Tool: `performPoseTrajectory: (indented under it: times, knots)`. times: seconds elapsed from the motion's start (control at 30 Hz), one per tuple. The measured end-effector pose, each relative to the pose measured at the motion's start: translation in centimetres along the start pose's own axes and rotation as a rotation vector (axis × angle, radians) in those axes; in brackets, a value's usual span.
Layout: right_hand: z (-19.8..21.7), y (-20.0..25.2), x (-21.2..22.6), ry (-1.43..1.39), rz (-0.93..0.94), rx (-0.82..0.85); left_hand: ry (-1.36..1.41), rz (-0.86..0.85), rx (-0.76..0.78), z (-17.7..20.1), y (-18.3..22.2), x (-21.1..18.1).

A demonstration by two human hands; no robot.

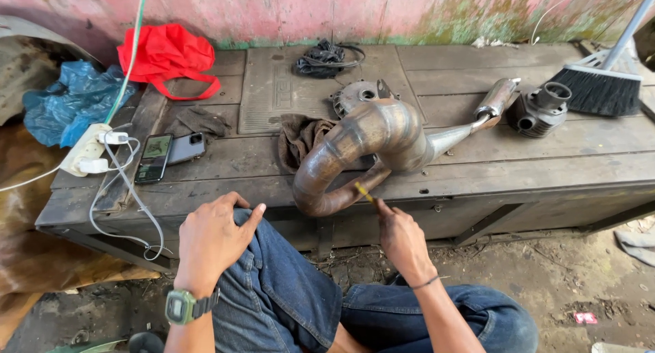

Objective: Brushing and cleaning a motorcycle exhaust pipe with a small wire brush.

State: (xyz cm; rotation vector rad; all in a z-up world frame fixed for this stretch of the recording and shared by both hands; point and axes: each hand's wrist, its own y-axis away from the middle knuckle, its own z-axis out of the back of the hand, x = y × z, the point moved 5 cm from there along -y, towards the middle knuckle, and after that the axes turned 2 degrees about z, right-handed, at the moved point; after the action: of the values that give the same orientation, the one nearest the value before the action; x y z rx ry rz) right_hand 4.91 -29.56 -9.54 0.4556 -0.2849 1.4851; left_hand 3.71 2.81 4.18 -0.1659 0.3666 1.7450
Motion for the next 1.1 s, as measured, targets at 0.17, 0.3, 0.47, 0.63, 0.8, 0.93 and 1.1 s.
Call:
performPoseTrajectory:
  times: [0.17, 0.3, 0.47, 0.63, 0.8, 0.93, 1.1]
  knots:
    - [-0.5, 0.6, 0.5, 0.009, 0.095, -0.012, -0.102, -0.006, -0.003, -2.1, -1.4, 1.5]
    - [-0.4, 0.4, 0.9, -0.07, 0.08, -0.031, -0.083, -0.049, -0.037, -2.5, -1.6, 2.3]
    - [-0.3, 0.4, 0.9, 0.002, 0.011, 0.032, -0.07, -0.112, 0.008, -2.3, -1.0, 1.7]
    - [1.4, 0.3, 2.4, 0.134, 0.066, 0.103, -0.015, -0.413, 0.099, -0.9, 4.4, 2.6]
    - [2.9, -0.6, 4.4, 0.29, -0.077, 0.298, 0.628, -0.694, -0.126, -2.5, 4.4, 4.5]
    - [2.4, -3.1, 2.4, 0.468, 0.016, 0.336, 1.362, -0.29, 0.065, -11.8, 1.7, 8.2]
    - [1.0, -5.4, 1.2, 0.756, 0.537, 0.177, 0.436, -0.42, 0.117, -25.1, 0.3, 9.9]
